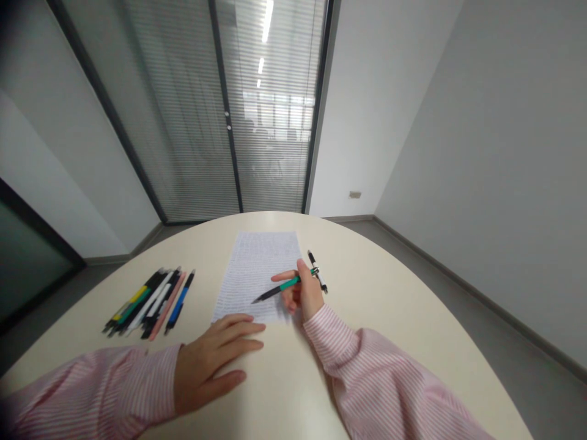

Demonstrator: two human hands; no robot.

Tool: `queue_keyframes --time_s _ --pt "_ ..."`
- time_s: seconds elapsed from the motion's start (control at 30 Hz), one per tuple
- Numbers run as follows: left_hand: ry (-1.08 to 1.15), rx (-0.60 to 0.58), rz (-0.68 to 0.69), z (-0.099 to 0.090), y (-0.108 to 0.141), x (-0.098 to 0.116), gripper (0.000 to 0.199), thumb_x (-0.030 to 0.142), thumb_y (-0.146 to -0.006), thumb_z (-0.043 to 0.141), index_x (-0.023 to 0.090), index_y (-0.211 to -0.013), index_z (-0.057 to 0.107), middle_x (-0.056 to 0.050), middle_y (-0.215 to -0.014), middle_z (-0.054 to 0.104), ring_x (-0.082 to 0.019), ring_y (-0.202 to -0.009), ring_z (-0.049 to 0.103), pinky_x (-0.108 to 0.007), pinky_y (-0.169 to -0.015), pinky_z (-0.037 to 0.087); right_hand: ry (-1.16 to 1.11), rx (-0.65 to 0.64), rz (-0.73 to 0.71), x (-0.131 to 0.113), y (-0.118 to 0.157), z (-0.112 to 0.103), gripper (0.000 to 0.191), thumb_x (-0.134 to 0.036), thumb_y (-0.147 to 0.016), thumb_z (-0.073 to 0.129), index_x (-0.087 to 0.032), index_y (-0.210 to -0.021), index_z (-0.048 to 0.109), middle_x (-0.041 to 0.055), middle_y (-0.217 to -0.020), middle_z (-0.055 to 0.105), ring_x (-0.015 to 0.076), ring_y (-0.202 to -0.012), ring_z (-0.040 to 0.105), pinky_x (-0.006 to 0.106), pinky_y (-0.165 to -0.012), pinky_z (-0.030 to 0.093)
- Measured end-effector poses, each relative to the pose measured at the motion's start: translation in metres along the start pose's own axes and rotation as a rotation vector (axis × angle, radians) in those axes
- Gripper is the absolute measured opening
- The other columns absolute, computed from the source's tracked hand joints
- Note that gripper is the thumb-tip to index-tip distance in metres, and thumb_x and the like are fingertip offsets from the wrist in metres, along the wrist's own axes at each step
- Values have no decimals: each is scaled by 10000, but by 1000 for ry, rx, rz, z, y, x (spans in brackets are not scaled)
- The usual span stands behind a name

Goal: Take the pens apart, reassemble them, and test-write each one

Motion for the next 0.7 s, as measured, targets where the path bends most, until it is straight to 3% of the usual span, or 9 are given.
queue_keyframes --time_s 0.07,0.17,0.23,0.33,0.4,0.47,0.57,0.7 --pt "-31 -36 -25 4 2 -4 343 333 -894 449 200 -1204 511 -104 -1302 510 -270 -1210 381 -432 -1020 334 123 23 -64 -1 2 -2 502 -599 -752 541 -112 -751 662 -1 -405 533 86 -300 429 178 -259 353" --pt "-46 -66 -33 5 2 -4 337 342 -908 419 203 -1204 503 -98 -1318 495 -257 -1186 406 -418 -1014 342 233 30 -197 -8 7 1 312 -393 -611 768 -167 -676 563 -54 -472 537 60 -319 436 151 -261 355" --pt "-49 -66 -30 4 1 -2 323 329 -912 415 203 -1197 501 -93 -1313 497 -249 -1177 412 -409 -1012 343 280 -3 -226 -9 10 6 287 -328 -624 757 -186 -688 516 -99 -432 473 38 -278 364 133 -234 304" --pt "-47 -50 -26 3 0 -2 311 312 -915 408 202 -1191 499 -96 -1294 508 -243 -1168 418 -402 -1000 355 299 -110 -128 0 11 17 238 -384 -724 607 -188 -849 556 -46 -527 574 107 -417 527 184 -292 435" --pt "-55 -50 -18 4 0 -2 314 309 -917 400 200 -1196 497 -101 -1287 510 -244 -1169 421 -406 -993 363 399 -156 -61 9 11 21 239 -378 -707 586 -170 -825 572 -9 -598 612 135 -503 582 218 -335 483" --pt "-69 -61 -9 5 0 -2 317 309 -920 395 198 -1199 496 -101 -1291 507 -242 -1173 422 -413 -995 364 560 -162 -52 13 11 21 192 -350 -695 600 -176 -679 521 -36 -521 564 101 -392 521 182 -288 409" --pt "-76 -72 -11 6 0 -3 312 315 -924 388 194 -1189 501 -102 -1293 503 -242 -1177 421 -421 -998 365 791 -161 -171 10 12 23 276 -309 -761 545 -198 -561 391 -89 -387 426 40 -264 355 147 -267 253" --pt "-81 -60 -7 5 0 -3 314 325 -929 376 194 -1184 503 -109 -1285 508 -240 -1172 427 -415 -992 373 893 -204 -239 9 15 27 299 -237 -767 514 -195 -520 351 -96 -372 377 28 -267 345 147 -293 231"
Point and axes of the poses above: each hand's wrist, its own y-axis away from the middle knuckle, its own z-axis out of the palm, x = y × z, the point moved 8 cm from there along -y, towards the middle knuckle
